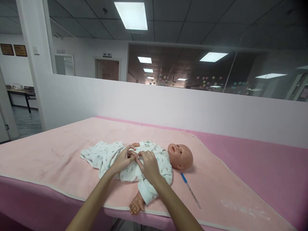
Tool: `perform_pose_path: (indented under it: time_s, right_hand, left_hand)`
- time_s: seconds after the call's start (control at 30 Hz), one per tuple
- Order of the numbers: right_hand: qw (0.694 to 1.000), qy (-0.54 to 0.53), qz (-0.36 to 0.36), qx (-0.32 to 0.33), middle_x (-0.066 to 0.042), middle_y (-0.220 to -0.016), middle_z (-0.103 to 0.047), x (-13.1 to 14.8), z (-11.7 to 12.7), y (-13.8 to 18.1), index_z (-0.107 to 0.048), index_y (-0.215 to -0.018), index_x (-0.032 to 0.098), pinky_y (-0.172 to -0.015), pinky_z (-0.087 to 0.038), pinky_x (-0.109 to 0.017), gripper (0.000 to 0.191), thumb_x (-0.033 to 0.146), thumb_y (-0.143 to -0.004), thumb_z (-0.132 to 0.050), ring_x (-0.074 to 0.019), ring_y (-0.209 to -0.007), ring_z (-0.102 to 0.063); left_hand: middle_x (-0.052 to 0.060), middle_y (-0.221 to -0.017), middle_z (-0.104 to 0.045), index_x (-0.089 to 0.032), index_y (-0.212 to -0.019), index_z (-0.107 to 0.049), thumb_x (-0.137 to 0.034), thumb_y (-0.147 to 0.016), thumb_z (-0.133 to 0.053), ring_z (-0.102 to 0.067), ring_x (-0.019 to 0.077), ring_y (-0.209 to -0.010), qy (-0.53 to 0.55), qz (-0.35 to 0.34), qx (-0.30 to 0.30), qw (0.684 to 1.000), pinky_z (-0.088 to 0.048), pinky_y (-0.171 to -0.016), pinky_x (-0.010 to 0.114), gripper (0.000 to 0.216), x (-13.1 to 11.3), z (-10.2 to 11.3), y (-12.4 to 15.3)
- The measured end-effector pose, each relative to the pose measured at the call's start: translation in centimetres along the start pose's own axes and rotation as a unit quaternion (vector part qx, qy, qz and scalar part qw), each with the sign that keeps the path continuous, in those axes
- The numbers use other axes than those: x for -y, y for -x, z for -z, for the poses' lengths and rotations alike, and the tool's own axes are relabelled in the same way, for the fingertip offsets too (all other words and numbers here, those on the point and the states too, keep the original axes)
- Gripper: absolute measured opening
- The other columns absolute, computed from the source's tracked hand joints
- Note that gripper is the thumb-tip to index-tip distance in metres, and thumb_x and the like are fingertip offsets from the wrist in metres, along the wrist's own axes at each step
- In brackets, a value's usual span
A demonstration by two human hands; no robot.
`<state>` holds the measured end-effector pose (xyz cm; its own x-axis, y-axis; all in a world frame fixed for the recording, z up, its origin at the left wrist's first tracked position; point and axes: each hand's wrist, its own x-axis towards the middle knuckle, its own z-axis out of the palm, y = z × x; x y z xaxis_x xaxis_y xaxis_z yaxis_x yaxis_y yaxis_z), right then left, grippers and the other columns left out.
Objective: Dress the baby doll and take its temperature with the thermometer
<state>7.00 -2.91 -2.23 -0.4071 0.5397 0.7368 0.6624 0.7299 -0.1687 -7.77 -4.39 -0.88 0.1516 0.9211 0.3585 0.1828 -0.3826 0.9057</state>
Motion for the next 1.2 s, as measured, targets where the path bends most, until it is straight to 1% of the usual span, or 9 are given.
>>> perform_pose_path:
  time_s: [0.17, 0.27, 0.5, 0.6, 0.7, 0.8, 0.97, 1.1, 1.2]
  right_hand:
    - [0.999, 0.021, 0.031, 0.01, -0.003, -0.077, -0.057, 0.4, 1.2, -0.1, -0.053, -0.083, 0.019, -0.074, -0.036, -0.031, 0.006, 0.023, -0.08, -0.051, -0.0175, -0.078, -0.048]
    - [0.999, 0.03, 0.014, -0.027, -0.006, -0.09, -0.058, 0.7, 3.8, 1.1, -0.053, -0.095, 0.018, -0.081, -0.035, -0.035, 0.019, 0.028, -0.079, -0.051, -0.0206, -0.088, -0.048]
    - [0.956, 0.138, -0.229, -0.124, -0.009, -0.086, -0.062, -3.5, 9.8, 10.6, -0.057, -0.09, 0.017, -0.075, -0.041, -0.036, 0.027, 0.038, -0.081, -0.043, -0.022, -0.082, -0.055]
    - [0.931, 0.201, -0.292, -0.091, -0.009, -0.081, -0.064, -6.5, 11.0, 14.9, -0.06, -0.082, 0.016, -0.067, -0.043, -0.036, 0.034, 0.044, -0.079, -0.042, -0.0235, -0.075, -0.057]
    - [0.928, 0.221, -0.294, -0.054, -0.009, -0.083, -0.066, -8.5, 11.7, 17.5, -0.064, -0.075, 0.017, -0.067, -0.045, -0.034, 0.037, 0.049, -0.076, -0.044, -0.0232, -0.076, -0.059]
    - [0.931, 0.215, -0.294, -0.022, -0.007, -0.083, -0.067, -8.6, 12.0, 18.1, -0.066, -0.068, 0.021, -0.067, -0.046, -0.032, 0.034, 0.047, -0.075, -0.046, -0.0217, -0.074, -0.061]
    - [0.928, 0.22, -0.302, -0.018, -0.008, -0.082, -0.067, -6.6, 11.4, 17.3, -0.066, -0.065, 0.021, -0.064, -0.046, -0.034, 0.034, 0.046, -0.074, -0.044, -0.0232, -0.072, -0.061]
    - [0.925, 0.2, -0.32, -0.042, -0.008, -0.073, -0.067, -5.5, 11.2, 17.4, -0.062, -0.065, 0.022, -0.059, -0.045, -0.031, 0.031, 0.039, -0.075, -0.039, -0.0219, -0.068, -0.061]
    - [0.896, 0.171, -0.404, -0.071, -0.004, -0.06, -0.065, -4.6, 12.0, 16.9, -0.061, -0.07, 0.025, -0.045, -0.041, -0.027, 0.029, 0.044, -0.075, -0.04, -0.02, -0.053, -0.059]
  left_hand:
    - [-0.002, -0.068, -0.058, -0.019, -0.082, -0.045, -0.025, -0.069, -0.053, -0.054, 0.0121, -0.065, -0.005, 0.011, 0.011, 1.0, -0.041, -0.067, 0.025, 0.016, -1.6, 0.4, 0.0]
    - [0.003, -0.076, -0.06, -0.017, -0.08, -0.05, -0.028, -0.071, -0.051, -0.056, 0.016, -0.076, -0.062, -0.023, -0.034, 0.997, -0.041, -0.068, 0.026, 0.015, -2.3, 0.9, -1.4]
    - [0.004, -0.085, -0.062, -0.018, -0.083, -0.058, -0.019, -0.07, -0.047, -0.054, 0.0166, -0.077, -0.285, -0.121, -0.116, 0.944, -0.04, -0.072, 0.029, 0.017, -1.8, -2.0, -7.5]
    - [0.005, -0.083, -0.063, -0.017, -0.082, -0.061, -0.024, -0.072, -0.048, -0.054, 0.0173, -0.077, -0.269, -0.129, -0.069, 0.952, -0.04, -0.071, 0.028, 0.018, -0.7, -4.7, -8.8]
    - [0.004, -0.077, -0.065, -0.017, -0.077, -0.065, -0.032, -0.072, -0.051, -0.055, 0.0177, -0.074, -0.227, -0.127, 0.039, 0.965, -0.04, -0.068, 0.027, 0.021, 0.1, -6.3, -8.5]
    - [0.004, -0.084, -0.066, -0.019, -0.079, -0.068, -0.037, -0.07, -0.054, -0.056, 0.0191, -0.082, -0.198, -0.122, 0.093, 0.968, -0.04, -0.074, 0.028, 0.023, -0.1, -6.4, -7.4]
    - [0.003, -0.088, -0.065, -0.02, -0.082, -0.067, -0.037, -0.06, -0.065, -0.054, 0.0197, -0.086, -0.18, -0.106, 0.107, 0.972, -0.038, -0.075, 0.026, 0.027, -0.5, -5.9, -6.4]
    - [0.0, -0.058, -0.054, -0.014, -0.064, -0.062, -0.041, -0.072, -0.052, -0.047, 0.0128, -0.057, -0.164, -0.089, 0.046, 0.981, -0.034, -0.056, 0.024, 0.029, 0.2, -6.1, -6.7]
    - [-0.004, -0.046, -0.039, -0.014, -0.057, -0.055, -0.043, -0.074, -0.047, -0.037, 0.0099, -0.048, -0.151, -0.066, -0.016, 0.986, -0.027, -0.05, 0.023, 0.035, 0.5, -6.1, -7.1]
